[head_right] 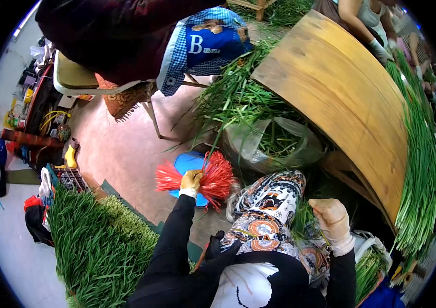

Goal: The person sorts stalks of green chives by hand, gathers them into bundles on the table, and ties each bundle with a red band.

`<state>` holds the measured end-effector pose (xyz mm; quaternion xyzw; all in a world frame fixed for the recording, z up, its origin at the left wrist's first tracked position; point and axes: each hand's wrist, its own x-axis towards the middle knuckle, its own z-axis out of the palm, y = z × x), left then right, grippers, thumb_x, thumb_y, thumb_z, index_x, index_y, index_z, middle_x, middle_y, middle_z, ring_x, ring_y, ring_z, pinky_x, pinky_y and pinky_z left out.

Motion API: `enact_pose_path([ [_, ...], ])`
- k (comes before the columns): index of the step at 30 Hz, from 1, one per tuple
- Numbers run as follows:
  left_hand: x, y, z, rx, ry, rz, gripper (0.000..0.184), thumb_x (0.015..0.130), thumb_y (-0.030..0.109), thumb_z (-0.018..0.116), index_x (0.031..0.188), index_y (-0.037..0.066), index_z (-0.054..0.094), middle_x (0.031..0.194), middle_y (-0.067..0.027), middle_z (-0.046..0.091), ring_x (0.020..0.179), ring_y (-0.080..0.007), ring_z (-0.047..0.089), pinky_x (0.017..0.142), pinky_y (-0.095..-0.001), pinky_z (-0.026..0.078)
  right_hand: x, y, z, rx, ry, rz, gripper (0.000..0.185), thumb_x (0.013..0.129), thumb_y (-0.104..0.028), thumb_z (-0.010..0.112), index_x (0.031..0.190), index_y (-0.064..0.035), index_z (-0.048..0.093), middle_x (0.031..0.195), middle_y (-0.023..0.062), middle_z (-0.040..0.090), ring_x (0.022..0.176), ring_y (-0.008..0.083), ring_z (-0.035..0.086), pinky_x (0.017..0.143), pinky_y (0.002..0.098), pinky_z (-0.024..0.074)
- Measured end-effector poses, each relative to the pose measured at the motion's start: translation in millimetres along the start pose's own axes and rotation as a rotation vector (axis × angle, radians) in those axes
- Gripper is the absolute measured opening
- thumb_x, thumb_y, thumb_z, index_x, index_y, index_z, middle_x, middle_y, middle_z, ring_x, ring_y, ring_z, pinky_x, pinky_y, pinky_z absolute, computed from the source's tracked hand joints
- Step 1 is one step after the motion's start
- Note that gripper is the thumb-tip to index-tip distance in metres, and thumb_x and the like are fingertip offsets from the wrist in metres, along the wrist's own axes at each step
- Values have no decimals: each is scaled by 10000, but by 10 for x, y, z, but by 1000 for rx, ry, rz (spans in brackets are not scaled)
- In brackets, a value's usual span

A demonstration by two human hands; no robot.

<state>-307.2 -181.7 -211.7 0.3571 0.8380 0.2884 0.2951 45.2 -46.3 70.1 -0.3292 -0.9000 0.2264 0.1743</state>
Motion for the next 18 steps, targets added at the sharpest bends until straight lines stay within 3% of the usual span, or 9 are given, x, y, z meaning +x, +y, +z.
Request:
enact_pose_path([
  [2, -141, -21, -100, -183, 74, -104, 214, 756, 193, 546, 881, 41, 630, 820, -170, 602, 809, -294, 578, 712, -347, 441, 120, -16, 98, 37, -16, -36, 228, 651, 44, 607, 852, -65, 596, 809, 66, 608, 722, 232, 572, 638, 311, 450],
  [3, -137, -337, 37, -308, 102, -59, 190, 747, 167, 578, 874, 37, 632, 812, -148, 614, 783, -253, 593, 704, -323, 447, 202, -49, 154, 69, -50, -76, 229, 650, 37, 612, 853, -68, 595, 802, 65, 607, 711, 232, 571, 628, 314, 450],
  [6, -310, -167, -222, -366, 55, -54, 169, 736, 141, 592, 861, 36, 636, 806, -122, 620, 759, -225, 591, 710, -316, 446, 417, -101, 338, 161, -185, -195, 269, 648, 20, 618, 898, -78, 598, 782, 65, 603, 674, 240, 569, 586, 325, 449],
  [7, -336, -276, -145, -520, 59, -97, 150, 716, 94, 594, 847, 35, 636, 806, -97, 623, 744, -198, 580, 700, -298, 445, 501, -141, 407, 185, -235, -221, 268, 656, 7, 617, 909, -76, 599, 777, 65, 605, 672, 239, 568, 586, 322, 449],
  [8, -363, -266, -179, -523, 71, -104, 150, 716, 94, 594, 847, 35, 636, 806, -97, 623, 744, -198, 580, 700, -298, 445, 604, -207, 476, 210, -285, -247, 267, 663, -6, 616, 921, -75, 600, 772, 65, 606, 670, 238, 568, 586, 319, 448],
  [10, -398, -245, -237, -369, 96, 106, 150, 696, 60, 587, 836, 29, 632, 810, -100, 625, 751, -197, 584, 686, -286, 451, 832, -397, 633, 247, -347, -250, 218, 714, -89, 606, 932, -80, 618, 750, 72, 608, 654, 225, 569, 589, 316, 447],
  [12, -403, -282, -233, -364, 123, 149, 140, 674, 46, 593, 807, 25, 629, 819, -104, 627, 762, -205, 590, 687, -289, 455, 1019, -525, 874, 393, -422, -95, 218, 738, -132, 605, 952, -101, 626, 731, 69, 604, 648, 223, 569, 595, 321, 448],
  [14, -429, -205, -296, -428, 76, 185, 95, 674, 25, 615, 766, 24, 596, 820, -84, 625, 774, -197, 578, 749, -295, 430, 1194, -510, 1249, 465, -453, 81, 283, 752, -171, 603, 1033, -135, 595, 751, 67, 602, 695, 216, 568, 629, 316, 446],
  [18, -372, -328, -125, -392, 152, 339, 74, 670, 15, 598, 743, 22, 590, 785, -94, 627, 753, -226, 592, 705, -327, 446, 1599, -589, 1995, 135, -522, -218, 637, 699, -289, 650, 1260, -190, 364, 1052, 154, 522, 900, 301, 526, 766, 370, 434],
])
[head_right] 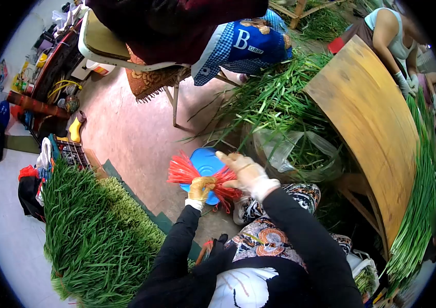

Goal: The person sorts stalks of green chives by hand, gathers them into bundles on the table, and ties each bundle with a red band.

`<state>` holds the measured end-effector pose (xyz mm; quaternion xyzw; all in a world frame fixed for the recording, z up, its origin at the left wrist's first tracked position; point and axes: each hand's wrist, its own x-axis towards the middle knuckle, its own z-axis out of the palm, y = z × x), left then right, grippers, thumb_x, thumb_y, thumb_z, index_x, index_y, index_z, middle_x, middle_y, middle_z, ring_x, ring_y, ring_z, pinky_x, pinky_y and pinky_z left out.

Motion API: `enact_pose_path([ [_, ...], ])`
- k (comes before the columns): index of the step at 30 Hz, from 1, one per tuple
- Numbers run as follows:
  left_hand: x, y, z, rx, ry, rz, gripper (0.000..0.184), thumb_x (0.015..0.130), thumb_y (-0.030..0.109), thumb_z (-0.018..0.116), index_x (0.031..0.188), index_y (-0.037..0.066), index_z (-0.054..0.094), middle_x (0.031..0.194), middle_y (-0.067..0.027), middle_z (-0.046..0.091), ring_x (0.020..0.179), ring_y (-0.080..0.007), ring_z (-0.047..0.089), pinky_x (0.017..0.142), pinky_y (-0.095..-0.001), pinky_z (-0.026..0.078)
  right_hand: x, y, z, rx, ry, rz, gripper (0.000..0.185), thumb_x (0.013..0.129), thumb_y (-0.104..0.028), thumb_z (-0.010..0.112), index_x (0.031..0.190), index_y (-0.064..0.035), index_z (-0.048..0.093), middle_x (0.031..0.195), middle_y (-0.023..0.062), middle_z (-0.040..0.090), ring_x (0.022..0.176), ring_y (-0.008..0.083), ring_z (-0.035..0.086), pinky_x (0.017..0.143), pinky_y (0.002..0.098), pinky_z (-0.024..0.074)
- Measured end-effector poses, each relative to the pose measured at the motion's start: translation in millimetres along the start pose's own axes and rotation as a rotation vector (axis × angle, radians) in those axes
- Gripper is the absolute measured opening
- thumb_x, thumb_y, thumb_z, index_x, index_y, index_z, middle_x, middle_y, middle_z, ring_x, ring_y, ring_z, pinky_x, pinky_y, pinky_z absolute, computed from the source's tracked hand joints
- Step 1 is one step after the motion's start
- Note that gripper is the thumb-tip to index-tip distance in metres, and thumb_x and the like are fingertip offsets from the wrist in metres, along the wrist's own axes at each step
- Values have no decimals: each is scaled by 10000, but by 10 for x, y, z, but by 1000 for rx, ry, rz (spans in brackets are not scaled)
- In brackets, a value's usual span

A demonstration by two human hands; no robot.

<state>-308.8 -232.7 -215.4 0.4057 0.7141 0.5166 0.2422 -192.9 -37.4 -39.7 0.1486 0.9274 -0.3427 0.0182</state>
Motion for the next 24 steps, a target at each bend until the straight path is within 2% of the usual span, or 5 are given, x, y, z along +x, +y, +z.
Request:
enact_pose_path([
  [4, 36, 221, -81, 124, -37, -16, 147, 642, 76, 623, 788, 59, 632, 828, -97, 627, 772, -257, 591, 709, -334, 453, 265, -79, 545, -88, -139, 25, 704, 673, -280, 667, 1283, -212, 320, 1143, 199, 453, 989, 348, 486, 810, 394, 422],
  [8, 60, 131, -66, 366, -143, 34, 250, 616, 119, 643, 864, 97, 626, 830, -76, 611, 799, -256, 568, 724, -353, 429, 317, 44, 1030, -246, -371, 165, 205, 758, -214, 501, 916, -111, 581, 871, 145, 598, 776, 303, 590, 662, 391, 464],
  [13, 35, -76, -158, 777, -316, -94, 482, 699, 203, 598, 1163, 161, 475, 1178, -49, 492, 1101, -269, 436, 932, -397, 307, 205, 208, 1082, -212, -115, 255, 155, 750, -155, 449, 772, -109, 595, 762, 147, 596, 717, 301, 591, 600, 383, 460],
  [19, -113, -584, -108, 831, -248, -48, 372, 757, 131, 494, 1128, 151, 511, 1145, -56, 524, 1081, -253, 465, 934, -392, 305, -413, 65, -246, -123, 164, 99, 118, 762, -189, 540, 810, -93, 590, 750, 77, 590, 709, 269, 584, 604, 358, 470],
  [24, -94, -628, -144, 875, -233, 75, 329, 722, 155, 517, 1047, 112, 549, 1053, -68, 569, 977, -249, 513, 859, -376, 364, -1821, -462, -1874, 608, 485, 640, 141, 787, -51, 558, 918, -31, 607, 850, 102, 618, 674, 113, 592, 651, 230, 470],
])
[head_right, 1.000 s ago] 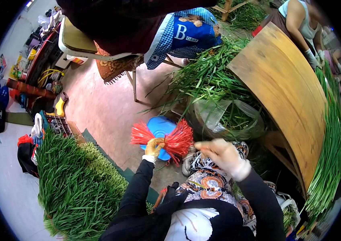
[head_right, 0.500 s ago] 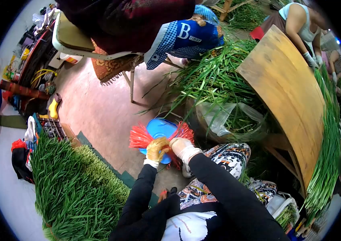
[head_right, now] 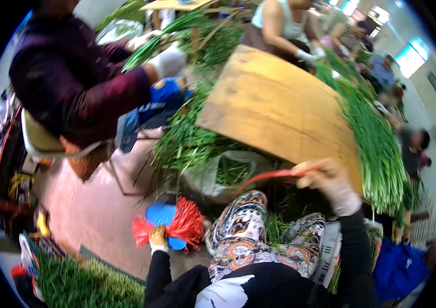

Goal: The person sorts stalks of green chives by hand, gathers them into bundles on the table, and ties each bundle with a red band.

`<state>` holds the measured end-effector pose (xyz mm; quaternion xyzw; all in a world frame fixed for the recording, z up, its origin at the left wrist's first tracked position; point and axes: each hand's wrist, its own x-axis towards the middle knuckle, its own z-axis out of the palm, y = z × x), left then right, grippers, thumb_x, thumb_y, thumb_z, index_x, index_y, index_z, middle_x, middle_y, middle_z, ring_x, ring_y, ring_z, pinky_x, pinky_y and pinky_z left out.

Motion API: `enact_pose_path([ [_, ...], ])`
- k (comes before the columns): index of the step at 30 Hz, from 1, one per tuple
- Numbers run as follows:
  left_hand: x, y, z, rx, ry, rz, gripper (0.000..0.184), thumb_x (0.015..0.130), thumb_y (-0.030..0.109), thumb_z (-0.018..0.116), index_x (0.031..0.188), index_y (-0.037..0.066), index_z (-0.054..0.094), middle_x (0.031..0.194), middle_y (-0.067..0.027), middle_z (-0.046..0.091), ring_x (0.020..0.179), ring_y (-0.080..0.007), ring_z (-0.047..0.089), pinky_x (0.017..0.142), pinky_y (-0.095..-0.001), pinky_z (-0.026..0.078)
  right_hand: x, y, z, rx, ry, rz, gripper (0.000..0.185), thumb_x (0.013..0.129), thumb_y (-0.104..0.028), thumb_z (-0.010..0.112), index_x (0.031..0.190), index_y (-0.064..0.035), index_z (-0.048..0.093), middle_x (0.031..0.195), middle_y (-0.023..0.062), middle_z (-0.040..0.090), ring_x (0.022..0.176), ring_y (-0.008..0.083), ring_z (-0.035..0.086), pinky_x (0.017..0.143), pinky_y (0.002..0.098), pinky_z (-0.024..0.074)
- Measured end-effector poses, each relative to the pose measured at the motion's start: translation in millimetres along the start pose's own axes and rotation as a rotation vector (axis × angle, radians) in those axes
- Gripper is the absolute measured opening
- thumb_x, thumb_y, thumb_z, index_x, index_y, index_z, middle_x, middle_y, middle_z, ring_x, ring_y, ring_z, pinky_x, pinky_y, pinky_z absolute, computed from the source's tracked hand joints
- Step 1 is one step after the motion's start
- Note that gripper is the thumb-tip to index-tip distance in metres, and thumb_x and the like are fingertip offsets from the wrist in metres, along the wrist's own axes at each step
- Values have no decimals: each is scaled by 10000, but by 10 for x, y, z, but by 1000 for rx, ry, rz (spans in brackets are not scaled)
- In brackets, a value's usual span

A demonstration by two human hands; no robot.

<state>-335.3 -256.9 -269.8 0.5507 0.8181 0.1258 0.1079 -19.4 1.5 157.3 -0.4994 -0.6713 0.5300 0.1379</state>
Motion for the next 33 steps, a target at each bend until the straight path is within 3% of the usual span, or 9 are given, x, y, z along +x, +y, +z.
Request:
enact_pose_path([
  [7, 237, 447, -760, 167, -488, -7, 756, 601, 237, 704, 1254, 121, 341, 1256, -94, 411, 1125, -275, 405, 938, -405, 306, -1855, 321, -1974, -507, 1303, -451, 191, 832, -49, 517, 1019, -32, 551, 936, 38, 593, 723, 63, 528, 665, 189, 434],
  [9, 373, 628, -1114, 32, -666, -53, 727, 636, 256, 699, 1256, 99, 354, 1223, -118, 445, 1121, -279, 422, 938, -371, 330, -2039, 179, -1901, -866, 1375, -470, 205, 825, -36, 515, 1027, -25, 549, 905, 51, 595, 733, 106, 546, 670, 219, 443],
  [12, 542, 776, -1270, -184, -695, 86, 623, 683, 254, 665, 1214, 50, 414, 1188, -159, 472, 1108, -288, 441, 923, -340, 353, -1869, 236, -1762, -1350, 1420, -245, 208, 778, -42, 529, 977, -53, 586, 823, 105, 607, 729, 201, 587, 669, 282, 470],
  [13, 604, 805, -1293, -266, -634, 166, 616, 686, 253, 665, 1213, 54, 418, 1183, -159, 478, 1102, -285, 448, 923, -335, 352, -1684, 253, -1643, -1162, 1210, 247, 293, 798, -141, 518, 1079, -57, 527, 1023, 126, 565, 960, 222, 543, 833, 315, 429],
  [14, 680, 850, -1322, -349, -575, 247, 610, 688, 252, 665, 1212, 57, 422, 1177, -158, 484, 1096, -283, 454, 923, -331, 352, -1456, 338, -1576, -1115, 1092, 410, 252, 784, -138, 515, 1021, -58, 545, 979, 122, 575, 916, 220, 554, 795, 313, 437],
  [20, 1032, 1561, -1863, -463, -434, 388, 536, 690, 175, 658, 1166, 28, 461, 1082, -143, 542, 1005, -268, 517, 849, -327, 409, 370, 934, -1031, -1082, 532, 274, 166, 723, -146, 507, 746, -53, 642, 817, 138, 624, 757, 237, 614, 649, 321, 477],
  [24, 1118, 2035, -2273, -440, -303, 507, 478, 678, 137, 654, 1122, 47, 503, 1005, -141, 578, 913, -292, 557, 783, -340, 441, 513, 558, -1117, -738, 522, 358, 453, 797, -435, 478, 988, -38, 584, 935, 169, 601, 859, 287, 587, 727, 372, 459],
  [28, 1275, 2345, -2245, -651, -197, 559, 378, 699, 85, 626, 1066, 52, 543, 960, -135, 593, 829, -272, 583, 709, -314, 464, -12, 1159, -1710, -501, 999, -168, 361, 804, -355, 494, 922, -29, 593, 943, 153, 596, 861, 301, 568, 751, 381, 443],
  [33, 1295, 4213, -2682, -591, 90, 1107, 294, 753, 13, 530, 1042, 60, 553, 993, -133, 589, 883, -270, 577, 746, -322, 459, -757, 1831, -1830, -345, 957, -52, 334, 770, -291, 572, 979, -30, 585, 927, 121, 590, 871, 281, 542, 791, 345, 418],
])
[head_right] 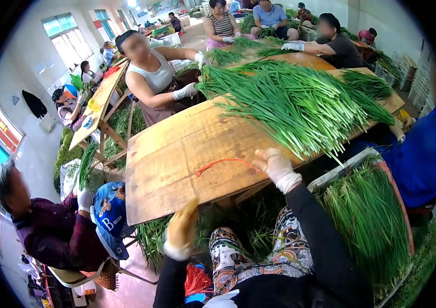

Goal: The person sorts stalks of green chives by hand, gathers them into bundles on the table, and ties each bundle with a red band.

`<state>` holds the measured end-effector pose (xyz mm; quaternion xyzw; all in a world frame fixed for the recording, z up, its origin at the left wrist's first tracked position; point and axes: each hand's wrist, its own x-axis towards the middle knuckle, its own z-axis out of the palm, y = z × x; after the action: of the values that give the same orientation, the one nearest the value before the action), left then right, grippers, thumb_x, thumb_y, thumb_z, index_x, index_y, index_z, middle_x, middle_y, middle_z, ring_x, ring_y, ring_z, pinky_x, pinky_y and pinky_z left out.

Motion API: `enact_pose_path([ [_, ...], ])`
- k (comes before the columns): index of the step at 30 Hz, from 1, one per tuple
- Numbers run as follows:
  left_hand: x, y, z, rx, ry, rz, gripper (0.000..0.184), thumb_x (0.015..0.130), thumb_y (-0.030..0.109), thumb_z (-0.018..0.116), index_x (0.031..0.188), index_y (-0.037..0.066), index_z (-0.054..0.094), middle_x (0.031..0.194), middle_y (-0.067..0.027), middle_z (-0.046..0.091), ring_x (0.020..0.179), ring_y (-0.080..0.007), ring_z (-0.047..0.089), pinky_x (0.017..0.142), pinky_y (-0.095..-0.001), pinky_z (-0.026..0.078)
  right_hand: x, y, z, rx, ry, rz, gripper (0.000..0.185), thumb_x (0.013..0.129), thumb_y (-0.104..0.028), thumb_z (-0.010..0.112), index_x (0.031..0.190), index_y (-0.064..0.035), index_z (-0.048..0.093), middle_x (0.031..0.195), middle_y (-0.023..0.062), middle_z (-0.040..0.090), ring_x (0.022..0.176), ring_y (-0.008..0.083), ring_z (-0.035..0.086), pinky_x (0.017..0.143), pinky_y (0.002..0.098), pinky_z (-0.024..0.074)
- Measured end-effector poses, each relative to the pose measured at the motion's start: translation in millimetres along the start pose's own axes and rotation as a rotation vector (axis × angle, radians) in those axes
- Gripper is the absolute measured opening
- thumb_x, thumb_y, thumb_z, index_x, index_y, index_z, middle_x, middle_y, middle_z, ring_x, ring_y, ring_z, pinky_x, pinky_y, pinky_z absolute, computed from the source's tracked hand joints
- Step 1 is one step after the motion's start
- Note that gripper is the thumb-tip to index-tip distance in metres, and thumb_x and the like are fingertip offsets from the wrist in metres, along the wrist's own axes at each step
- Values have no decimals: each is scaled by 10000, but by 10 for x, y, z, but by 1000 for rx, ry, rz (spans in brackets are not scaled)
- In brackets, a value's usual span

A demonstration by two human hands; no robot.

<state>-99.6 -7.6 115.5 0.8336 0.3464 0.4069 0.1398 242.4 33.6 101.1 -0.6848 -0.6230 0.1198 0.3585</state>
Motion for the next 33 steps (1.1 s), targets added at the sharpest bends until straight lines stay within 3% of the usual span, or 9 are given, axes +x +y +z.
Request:
enact_pose_path([
  [4, 932, -171, 927, 456, -201, 43, 455, 783, 98, 470, 1226, 110, 368, 1141, -109, 480, 904, -309, 520, 726, -369, 448, -184, 130, 285, -458, 31, -125, 436, 744, -390, 559, 1106, -149, 525, 988, 76, 532, 971, 269, 467, 803, 395, 387],
  [7, 1215, -745, 1429, 523, -209, 65, 353, 766, 119, 480, 1119, 128, 476, 988, -106, 540, 825, -289, 543, 694, -372, 454, -128, 102, 297, -568, -31, -108, 304, 762, -315, 539, 1019, -154, 549, 910, 66, 530, 913, 254, 484, 740, 403, 402],
  [14, 1125, -894, 999, 429, -298, 112, 86, 751, 105, 493, 784, 124, 570, 806, -105, 558, 724, -286, 559, 626, -376, 471, 257, 102, 350, -602, -180, -530, 132, 683, -97, 522, 801, -98, 581, 800, 56, 557, 809, 220, 542, 694, 335, 439],
  [21, 862, -1314, 613, 468, -319, 6, 279, 665, 193, 608, 936, 126, 604, 824, -103, 595, 727, -291, 561, 684, -384, 436, 358, -157, 792, -538, -239, -536, 135, 713, -186, 547, 794, -86, 588, 815, 79, 594, 808, 242, 566, 781, 371, 431],
  [24, 989, -1434, 505, 237, -508, -229, 556, 642, 217, 672, 1147, 87, 478, 970, -146, 567, 837, -303, 551, 780, -371, 430, 253, 76, 619, -160, 301, -624, 156, 752, -208, 538, 821, -77, 589, 775, 79, 597, 742, 263, 571, 779, 377, 431],
  [28, 1464, -572, 503, 446, -550, 17, 738, 701, 227, 668, 1288, 25, 268, 1218, -134, 425, 1095, -259, 424, 917, -317, 344, 189, 322, -749, -181, 431, -332, 144, 783, -140, 544, 898, -65, 586, 801, 92, 594, 732, 249, 552, 641, 342, 455],
  [30, 1592, -330, 804, -379, -475, -290, 711, 740, 223, 644, 1303, 43, 250, 1236, -132, 406, 1096, -233, 424, 918, -322, 338, 150, 622, -1100, -537, 510, -134, 300, 811, -336, 502, 835, -46, 573, 800, 102, 599, 694, 264, 558, 637, 343, 453],
  [31, 1634, -122, 1002, -845, -440, -495, 664, 774, 224, 615, 1299, 33, 256, 1226, -145, 413, 1092, -235, 431, 900, -323, 353, 140, 545, -1304, -590, 97, 336, 516, 777, -513, 467, 886, -20, 573, 824, 139, 604, 725, 270, 577, 672, 357, 454],
  [33, 1707, -115, 1467, -932, -531, -498, 630, 789, 257, 599, 1280, 20, 284, 1222, -147, 416, 1091, -235, 433, 891, -320, 359, 113, 584, -1351, -709, -148, 454, 678, 687, -668, 454, 891, -39, 603, 867, 144, 605, 742, 262, 601, 621, 349, 472],
])
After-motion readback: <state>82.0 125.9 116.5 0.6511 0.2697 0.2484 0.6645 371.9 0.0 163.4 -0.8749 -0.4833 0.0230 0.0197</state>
